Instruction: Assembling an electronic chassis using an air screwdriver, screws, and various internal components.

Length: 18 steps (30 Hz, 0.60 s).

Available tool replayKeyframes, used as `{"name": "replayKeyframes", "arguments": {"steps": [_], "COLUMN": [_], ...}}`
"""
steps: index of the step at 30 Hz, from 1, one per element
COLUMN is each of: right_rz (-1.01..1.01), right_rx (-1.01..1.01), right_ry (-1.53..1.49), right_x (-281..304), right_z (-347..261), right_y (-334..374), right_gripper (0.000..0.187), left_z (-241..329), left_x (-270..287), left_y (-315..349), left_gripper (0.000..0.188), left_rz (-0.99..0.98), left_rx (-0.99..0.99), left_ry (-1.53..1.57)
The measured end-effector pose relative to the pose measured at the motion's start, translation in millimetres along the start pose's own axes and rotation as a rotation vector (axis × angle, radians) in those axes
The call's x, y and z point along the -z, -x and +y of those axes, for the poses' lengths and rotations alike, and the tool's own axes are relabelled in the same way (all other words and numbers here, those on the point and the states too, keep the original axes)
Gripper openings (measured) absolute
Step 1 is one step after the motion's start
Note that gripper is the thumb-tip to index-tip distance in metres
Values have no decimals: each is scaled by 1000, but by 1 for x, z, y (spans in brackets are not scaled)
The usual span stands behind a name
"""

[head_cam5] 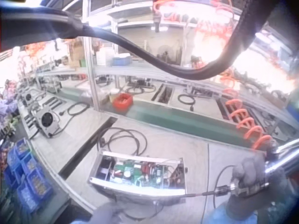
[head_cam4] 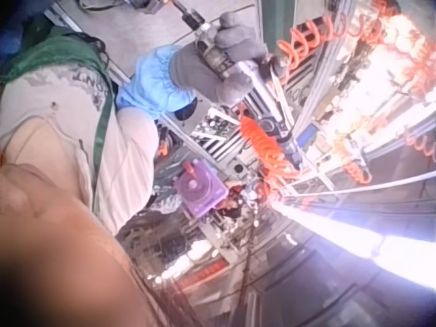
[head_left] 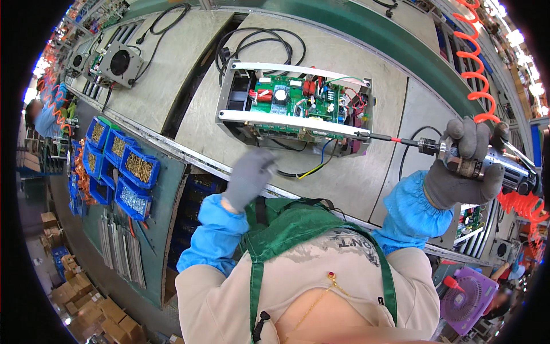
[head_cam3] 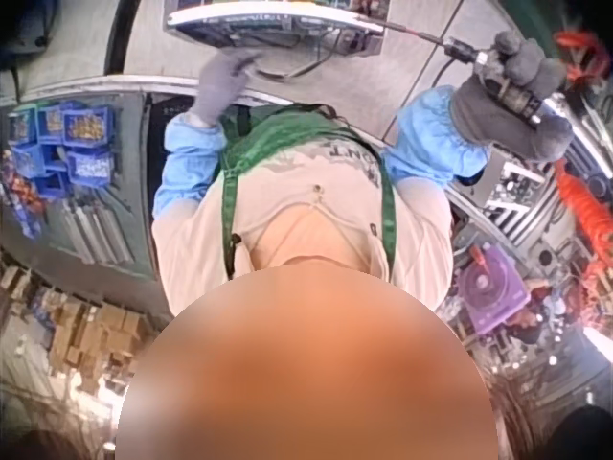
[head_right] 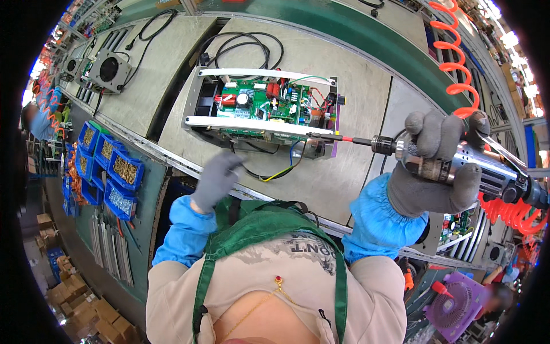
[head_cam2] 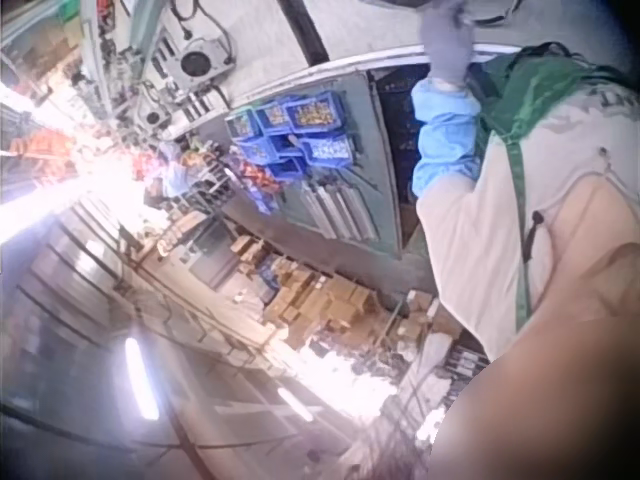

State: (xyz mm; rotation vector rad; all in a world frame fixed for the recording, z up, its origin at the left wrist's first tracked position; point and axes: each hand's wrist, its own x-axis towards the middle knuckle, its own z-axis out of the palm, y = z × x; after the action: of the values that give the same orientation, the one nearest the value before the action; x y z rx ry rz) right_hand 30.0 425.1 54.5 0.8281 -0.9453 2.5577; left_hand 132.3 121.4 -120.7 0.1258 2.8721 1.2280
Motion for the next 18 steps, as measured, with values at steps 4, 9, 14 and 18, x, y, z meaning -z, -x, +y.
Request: {"name": "replayKeyframes", "arguments": {"steps": [4,9,14,18], "right_rz": [-86,-89,-32,25], "right_rx": [-63,-57,16,20], "right_ry": [-32,42,210,239], "right_x": [3,18,37,46], "right_z": [-6,-18,-39,-48], "right_y": [0,3,11,14], "right_gripper": [53,53,57,56], "left_z": [25,43,28,27], "left_x": [-38,-54,-43,-47], "left_y": [-8,-24,-18,-17], "left_gripper": [28,30,41,45], "left_rz": [-145,-53,-158,-135], "left_rx": [-232,-298,-326,-542], "left_ry": [154,416,282,32]}}
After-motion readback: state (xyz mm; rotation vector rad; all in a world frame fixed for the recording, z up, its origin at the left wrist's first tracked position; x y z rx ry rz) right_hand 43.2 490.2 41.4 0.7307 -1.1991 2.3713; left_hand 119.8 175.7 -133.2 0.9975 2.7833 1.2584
